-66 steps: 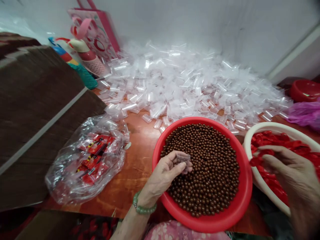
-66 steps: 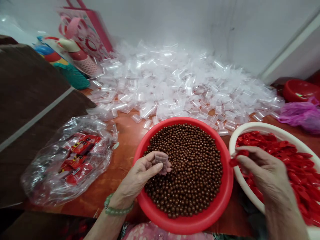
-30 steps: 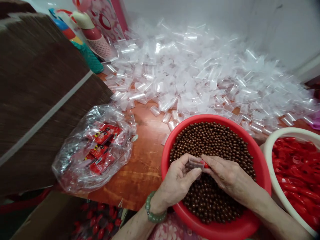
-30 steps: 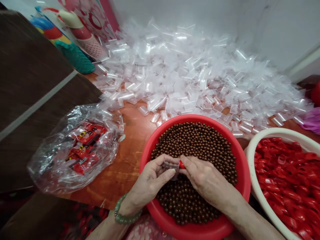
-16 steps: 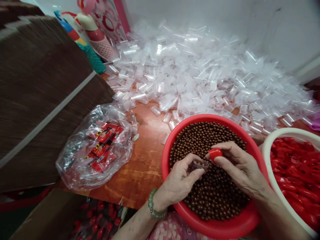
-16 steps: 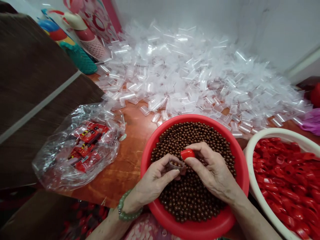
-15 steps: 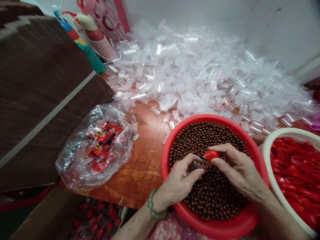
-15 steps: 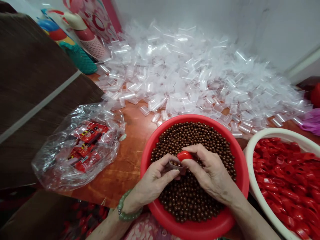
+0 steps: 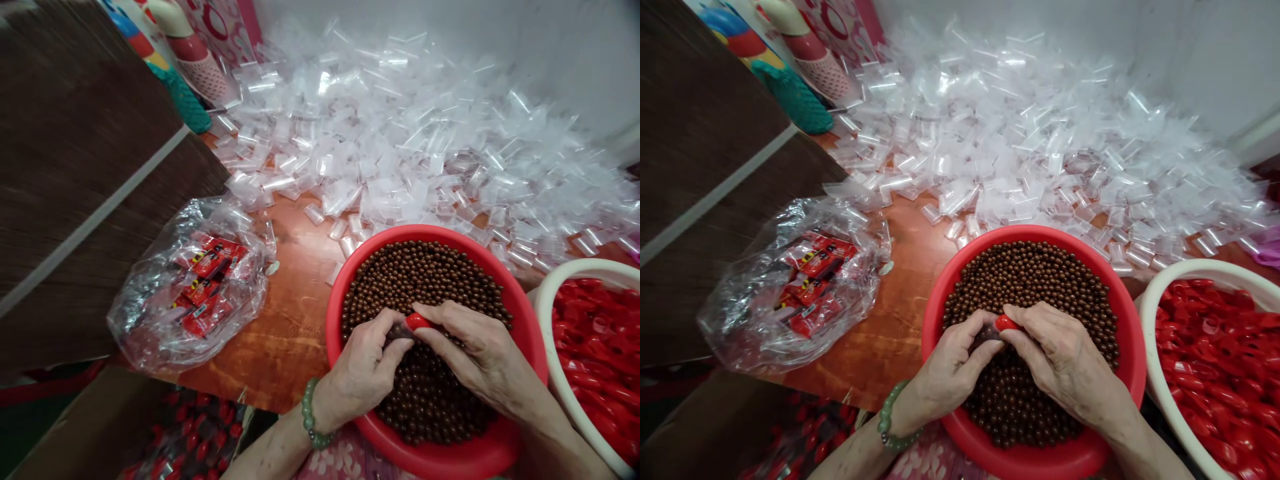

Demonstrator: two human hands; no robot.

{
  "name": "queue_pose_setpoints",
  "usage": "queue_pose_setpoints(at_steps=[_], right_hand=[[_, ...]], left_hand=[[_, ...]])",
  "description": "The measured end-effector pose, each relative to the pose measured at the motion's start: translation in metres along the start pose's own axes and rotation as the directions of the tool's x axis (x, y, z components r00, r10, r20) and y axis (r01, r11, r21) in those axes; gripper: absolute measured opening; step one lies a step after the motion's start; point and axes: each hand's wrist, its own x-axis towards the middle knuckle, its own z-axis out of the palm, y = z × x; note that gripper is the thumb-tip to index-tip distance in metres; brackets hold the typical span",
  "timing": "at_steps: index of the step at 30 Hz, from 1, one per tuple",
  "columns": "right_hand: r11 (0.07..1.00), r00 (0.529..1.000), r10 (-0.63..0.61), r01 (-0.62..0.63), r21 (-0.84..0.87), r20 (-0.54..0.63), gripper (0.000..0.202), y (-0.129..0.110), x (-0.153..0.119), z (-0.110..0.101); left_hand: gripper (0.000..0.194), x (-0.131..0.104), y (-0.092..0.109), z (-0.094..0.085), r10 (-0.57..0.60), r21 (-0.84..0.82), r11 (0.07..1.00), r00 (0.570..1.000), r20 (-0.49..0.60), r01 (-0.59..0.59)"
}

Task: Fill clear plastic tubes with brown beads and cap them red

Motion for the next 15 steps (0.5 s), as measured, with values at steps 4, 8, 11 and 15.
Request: queue_pose_setpoints(at_steps=[4,8,11,15], right_hand=[[0.994,0.999,-0.043,0.044,-0.096,0.021,0.026,-0.001,-0.001,0.0],[0.966,0.987,-0.13,0.147,-0.212,0.093,0.036,-0.001,-0.007,0.004],[0.952,0.979,-0.112,0.155,-0.264,0.171,0.042,-0.001,-0.012,0.013],[0.962,0.983,-0.071,0.112,-0.249,0.17,0.067,-0.003,-0.013,0.022]], left_hand=[[0.009,-0.004,-0.006,0.006,0.07,0.13,0.989,0.997,-0.031,-0.065],[0.014,-0.006,-0.014,0.013,0.186,0.186,0.966,0.982,-0.026,-0.178],[0.024,-0.005,-0.015,0.013,0.236,0.106,0.965,0.971,0.032,-0.238],[0.016,0.0,-0.006,0.004,0.088,-0.042,0.995,0.995,0.039,-0.087]])
